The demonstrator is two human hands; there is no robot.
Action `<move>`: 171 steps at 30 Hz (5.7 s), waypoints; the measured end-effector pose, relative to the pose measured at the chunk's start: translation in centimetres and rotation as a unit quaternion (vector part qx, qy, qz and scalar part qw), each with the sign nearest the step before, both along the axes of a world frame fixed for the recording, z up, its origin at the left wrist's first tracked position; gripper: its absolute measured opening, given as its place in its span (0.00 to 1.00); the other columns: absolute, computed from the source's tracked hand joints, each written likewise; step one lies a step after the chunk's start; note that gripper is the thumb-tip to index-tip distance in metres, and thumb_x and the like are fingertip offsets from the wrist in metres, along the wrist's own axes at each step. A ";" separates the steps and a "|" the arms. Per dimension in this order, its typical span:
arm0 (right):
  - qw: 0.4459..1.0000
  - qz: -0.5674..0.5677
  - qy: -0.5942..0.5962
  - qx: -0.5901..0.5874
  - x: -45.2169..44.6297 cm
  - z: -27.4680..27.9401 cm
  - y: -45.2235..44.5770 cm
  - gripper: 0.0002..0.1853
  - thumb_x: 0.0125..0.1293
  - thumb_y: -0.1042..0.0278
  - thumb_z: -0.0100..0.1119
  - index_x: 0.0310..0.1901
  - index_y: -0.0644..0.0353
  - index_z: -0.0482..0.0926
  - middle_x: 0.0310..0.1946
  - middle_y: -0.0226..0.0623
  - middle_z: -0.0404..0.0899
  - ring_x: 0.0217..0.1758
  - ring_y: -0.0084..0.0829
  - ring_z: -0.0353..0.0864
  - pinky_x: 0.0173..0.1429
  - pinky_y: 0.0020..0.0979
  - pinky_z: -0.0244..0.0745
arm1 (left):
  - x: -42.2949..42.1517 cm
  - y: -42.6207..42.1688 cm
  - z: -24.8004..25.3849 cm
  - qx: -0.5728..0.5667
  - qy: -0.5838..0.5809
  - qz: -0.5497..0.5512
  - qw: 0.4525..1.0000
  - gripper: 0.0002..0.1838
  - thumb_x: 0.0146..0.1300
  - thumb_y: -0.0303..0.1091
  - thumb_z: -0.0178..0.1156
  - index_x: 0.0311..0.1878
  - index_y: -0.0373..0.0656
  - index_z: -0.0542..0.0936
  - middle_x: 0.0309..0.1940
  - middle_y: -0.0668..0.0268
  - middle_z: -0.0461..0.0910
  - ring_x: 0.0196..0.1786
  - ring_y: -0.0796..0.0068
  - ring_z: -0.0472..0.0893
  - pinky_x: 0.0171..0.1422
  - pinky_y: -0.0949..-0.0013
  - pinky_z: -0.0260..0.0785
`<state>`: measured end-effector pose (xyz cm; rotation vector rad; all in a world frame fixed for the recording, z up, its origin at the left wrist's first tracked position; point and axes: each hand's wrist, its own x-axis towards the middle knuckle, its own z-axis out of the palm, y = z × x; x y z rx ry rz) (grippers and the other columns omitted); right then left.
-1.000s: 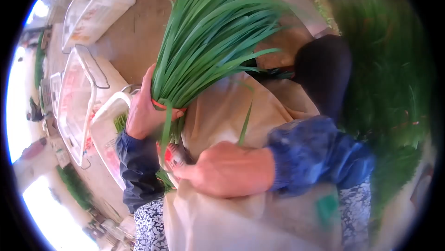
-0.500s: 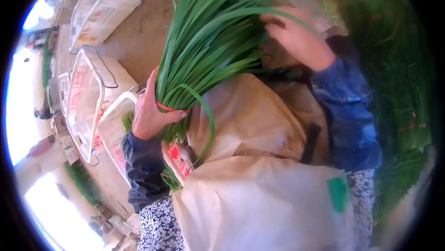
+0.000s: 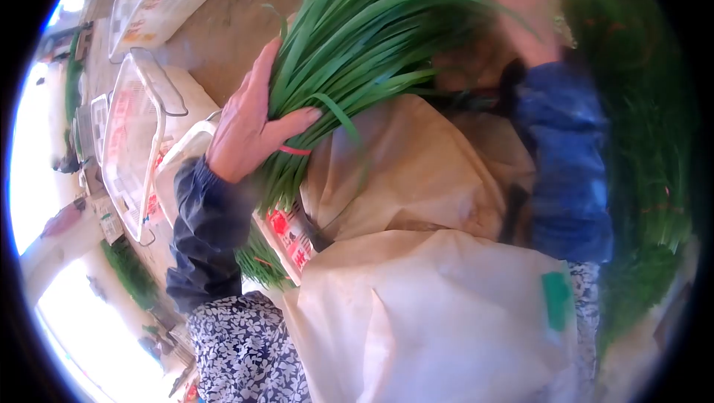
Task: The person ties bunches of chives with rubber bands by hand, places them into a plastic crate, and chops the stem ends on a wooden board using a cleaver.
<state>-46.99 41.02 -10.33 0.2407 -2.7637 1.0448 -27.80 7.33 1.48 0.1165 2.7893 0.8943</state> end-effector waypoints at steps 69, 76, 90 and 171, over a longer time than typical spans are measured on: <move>0.843 0.472 0.251 0.065 12.0 10.9 -16.1 0.02 0.50 0.69 0.58 0.27 0.55 0.77 0.31 0.32 0.73 0.40 0.34 0.75 0.43 0.35 0.70 | 1.5 -5.6 1.5 0.084 -0.170 0.113 0.975 0.54 0.53 0.56 0.74 0.76 0.40 0.59 0.57 0.54 0.78 0.58 0.63 0.77 0.66 0.63 0.68; 0.836 0.503 0.215 -0.037 12.5 11.2 -16.4 0.06 0.50 0.67 0.60 0.29 0.56 0.75 0.30 0.33 0.71 0.37 0.35 0.74 0.41 0.35 0.71 | 3.0 -4.9 0.4 0.157 -0.105 0.090 0.978 0.53 0.45 0.48 0.80 0.71 0.32 0.64 0.59 0.54 0.77 0.63 0.69 0.74 0.70 0.65 0.64; 0.836 0.499 0.217 -0.073 16.2 8.5 -11.6 0.23 0.52 0.71 0.63 0.51 0.65 0.78 0.54 0.44 0.77 0.63 0.49 0.74 0.66 0.50 0.70 | 3.4 -2.0 9.8 -0.155 -0.134 -0.098 0.974 0.35 0.48 0.40 0.73 0.61 0.42 0.76 0.46 0.53 0.79 0.50 0.53 0.81 0.53 0.55 0.71; 0.704 0.596 -0.107 -0.371 21.9 16.4 -12.3 0.08 0.54 0.77 0.64 0.36 0.61 0.77 0.31 0.40 0.77 0.32 0.43 0.80 0.38 0.38 0.77 | 6.1 -0.5 1.3 0.063 -0.106 0.079 0.989 0.59 0.40 0.51 0.79 0.74 0.41 0.58 0.48 0.49 0.83 0.55 0.46 0.81 0.60 0.58 0.71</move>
